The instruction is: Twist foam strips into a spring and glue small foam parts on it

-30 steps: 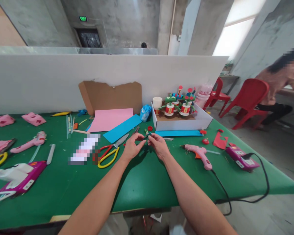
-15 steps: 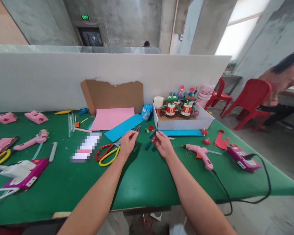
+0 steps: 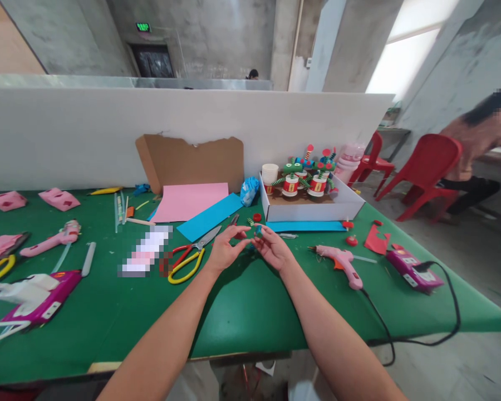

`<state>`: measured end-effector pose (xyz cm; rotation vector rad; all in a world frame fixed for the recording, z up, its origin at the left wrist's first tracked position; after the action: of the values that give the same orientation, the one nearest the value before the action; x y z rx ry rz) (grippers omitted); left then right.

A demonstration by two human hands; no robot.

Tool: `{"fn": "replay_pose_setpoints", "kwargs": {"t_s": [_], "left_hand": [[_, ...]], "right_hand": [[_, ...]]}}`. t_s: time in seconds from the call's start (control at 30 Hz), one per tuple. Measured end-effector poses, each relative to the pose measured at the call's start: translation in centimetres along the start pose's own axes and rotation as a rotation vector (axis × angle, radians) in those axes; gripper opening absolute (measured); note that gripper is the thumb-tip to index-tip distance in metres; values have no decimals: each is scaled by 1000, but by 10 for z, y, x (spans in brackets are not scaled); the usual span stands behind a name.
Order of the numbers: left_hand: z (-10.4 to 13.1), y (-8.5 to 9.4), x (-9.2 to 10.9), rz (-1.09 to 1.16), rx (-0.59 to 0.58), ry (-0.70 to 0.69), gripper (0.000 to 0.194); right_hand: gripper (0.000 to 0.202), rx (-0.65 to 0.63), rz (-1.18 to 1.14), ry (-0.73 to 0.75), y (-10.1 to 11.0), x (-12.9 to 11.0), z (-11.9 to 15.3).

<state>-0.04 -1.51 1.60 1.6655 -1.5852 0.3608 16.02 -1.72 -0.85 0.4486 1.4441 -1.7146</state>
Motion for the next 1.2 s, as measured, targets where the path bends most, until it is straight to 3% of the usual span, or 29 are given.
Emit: {"fn": "replay_pose_setpoints", "kwargs": {"t_s": [0.2, 0.37, 0.57, 0.7, 0.93, 1.0, 1.13, 1.2], "left_hand": [[0, 0, 4, -6, -58, -33, 28], [0, -1, 1, 13, -64, -27, 12], [-2, 0, -10, 184, 39, 223, 16], [-1, 0, -13, 226, 12, 233, 20], [-1, 3, -17, 124, 68, 227, 19], [-2, 8, -18, 116, 127, 249, 19], [-3, 14, -21, 114, 217, 296, 21], [-4, 14, -22, 131, 236, 316, 21]], "right_hand": [[25, 13, 40, -52, -4, 6, 1], [28, 20, 72, -84, -9, 7, 5], [29, 12, 97, -86, -14, 4, 9], [28, 2, 126, -72, -15, 5, 9], [27, 156, 250, 42, -11, -5, 9], [28, 45, 474, 79, -18, -10, 18], [36, -493, 1024, 11, -39, -4, 42], [38, -606, 1234, 44, -45, 4, 48]]}}
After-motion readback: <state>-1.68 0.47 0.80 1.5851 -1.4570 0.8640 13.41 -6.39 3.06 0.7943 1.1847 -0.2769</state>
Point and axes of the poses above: each hand's wrist, its own z-axis away from the middle knuckle, its own y-axis out of the back of the hand, x = y × z, the point moved 1 cm from there along -z, towards the middle knuckle, and after that the axes turned 11 degrees about -y, right-handed, at the moved point
